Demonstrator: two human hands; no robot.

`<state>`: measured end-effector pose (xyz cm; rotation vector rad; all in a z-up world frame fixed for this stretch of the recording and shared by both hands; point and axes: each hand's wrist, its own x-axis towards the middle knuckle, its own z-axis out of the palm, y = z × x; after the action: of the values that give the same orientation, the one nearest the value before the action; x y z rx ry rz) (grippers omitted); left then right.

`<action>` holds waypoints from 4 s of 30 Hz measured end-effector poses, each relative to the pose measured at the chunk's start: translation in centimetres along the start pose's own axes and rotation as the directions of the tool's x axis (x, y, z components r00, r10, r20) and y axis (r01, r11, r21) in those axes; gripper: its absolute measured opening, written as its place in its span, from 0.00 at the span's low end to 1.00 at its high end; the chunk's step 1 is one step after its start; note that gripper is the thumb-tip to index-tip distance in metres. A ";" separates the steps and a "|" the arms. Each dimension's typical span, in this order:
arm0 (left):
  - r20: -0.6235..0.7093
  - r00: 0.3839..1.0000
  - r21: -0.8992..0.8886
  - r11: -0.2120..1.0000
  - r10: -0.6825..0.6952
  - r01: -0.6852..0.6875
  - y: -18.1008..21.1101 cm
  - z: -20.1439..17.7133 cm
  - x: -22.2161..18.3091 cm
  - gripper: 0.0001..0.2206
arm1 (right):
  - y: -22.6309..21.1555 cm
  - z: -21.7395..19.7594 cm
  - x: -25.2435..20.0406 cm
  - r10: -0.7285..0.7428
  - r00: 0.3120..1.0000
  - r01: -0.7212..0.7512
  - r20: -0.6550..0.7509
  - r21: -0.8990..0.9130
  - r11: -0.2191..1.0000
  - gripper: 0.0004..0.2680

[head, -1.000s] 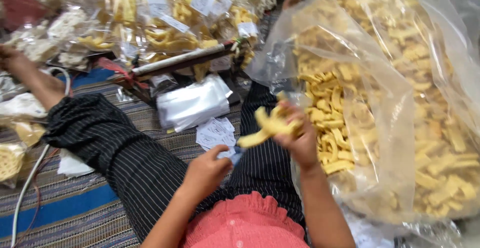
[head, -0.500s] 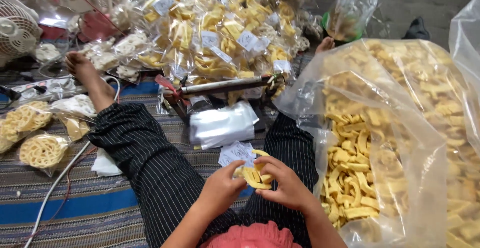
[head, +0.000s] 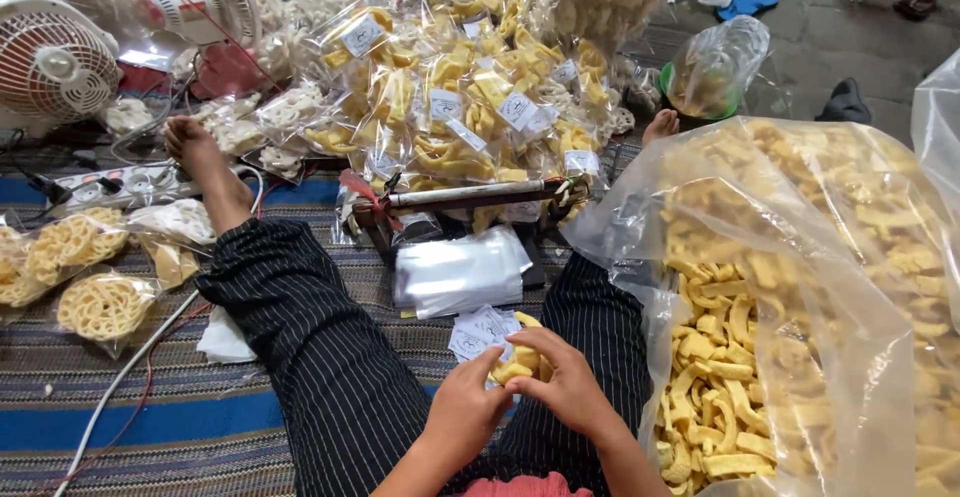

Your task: Packing small portions of snacks into plastic bags with labels while sitting on the floor.

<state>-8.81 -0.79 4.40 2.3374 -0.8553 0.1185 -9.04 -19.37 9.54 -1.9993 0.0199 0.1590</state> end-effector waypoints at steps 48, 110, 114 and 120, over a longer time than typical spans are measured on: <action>0.010 1.000 -0.443 0.896 -0.020 0.022 -4.0 -4.2 8.7 0.12 | -2.0 -3.5 7.7 -0.204 0.977 0.176 -0.065 -0.300 0.938 0.16; 0.279 0.950 -0.698 0.649 -0.141 0.302 -4.3 -3.1 5.6 0.30 | 2.7 -6.8 6.5 -0.327 0.945 0.311 -0.036 0.418 0.853 0.06; 0.208 0.972 -0.636 0.740 -0.106 0.217 -3.5 -5.1 6.2 0.28 | 1.2 -8.4 5.6 -0.254 0.960 0.217 0.120 0.260 0.941 0.11; 0.285 0.939 -0.672 0.659 -0.191 0.338 -5.0 -4.3 5.3 0.25 | 1.5 -9.3 4.9 -0.266 0.957 0.242 0.113 0.190 0.951 0.08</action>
<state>-1.06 1.77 6.61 1.6946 -0.4915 -0.4992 -3.39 -28.13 11.46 -1.7926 -0.3028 0.1237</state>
